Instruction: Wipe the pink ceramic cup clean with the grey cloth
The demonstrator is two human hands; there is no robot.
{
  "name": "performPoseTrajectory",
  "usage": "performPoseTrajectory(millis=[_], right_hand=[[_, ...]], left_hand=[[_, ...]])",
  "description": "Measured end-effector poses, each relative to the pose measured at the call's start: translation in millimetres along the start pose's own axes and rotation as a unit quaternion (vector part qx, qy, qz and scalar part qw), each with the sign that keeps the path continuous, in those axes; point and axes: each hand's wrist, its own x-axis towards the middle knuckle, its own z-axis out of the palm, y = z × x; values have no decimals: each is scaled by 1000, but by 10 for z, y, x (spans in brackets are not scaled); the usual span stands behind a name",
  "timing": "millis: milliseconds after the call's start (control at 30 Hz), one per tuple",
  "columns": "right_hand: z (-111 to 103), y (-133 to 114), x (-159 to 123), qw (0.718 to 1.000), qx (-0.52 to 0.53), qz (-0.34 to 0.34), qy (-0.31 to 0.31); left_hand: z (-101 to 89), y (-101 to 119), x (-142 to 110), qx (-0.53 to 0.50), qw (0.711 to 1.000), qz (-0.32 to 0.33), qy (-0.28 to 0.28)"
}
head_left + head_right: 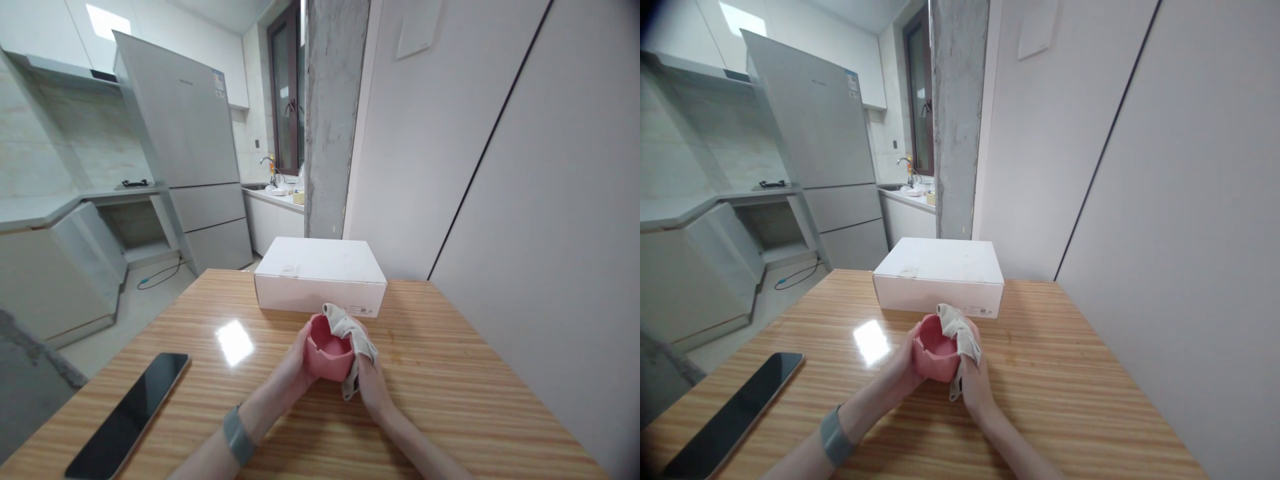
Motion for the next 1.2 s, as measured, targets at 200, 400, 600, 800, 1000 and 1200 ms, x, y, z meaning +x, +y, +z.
performPoseTrajectory(millis=[200, 400, 600, 800, 1000, 1200], right_hand=[[-222, -7, 166, 945, 213, 247, 17], [-356, -161, 226, 875, 354, 328, -43], [-387, -210, 224, 866, 357, 342, -80], [-303, -80, 206, 927, 264, 264, 44], [-118, -33, 68, 979, 114, 138, 97], [-147, 2, 98, 964, 125, 199, 121]], left_hand=[[-1, 128, -84, 117, 977, -172, -36], [-56, 150, -131, 93, 963, -214, -132], [-88, 127, -117, 81, 966, -210, -128], [-86, 39, -77, 70, 985, -132, -84], [-26, -18, -72, 17, 997, -63, -41], [-63, 24, -97, 33, 990, -110, -88]])
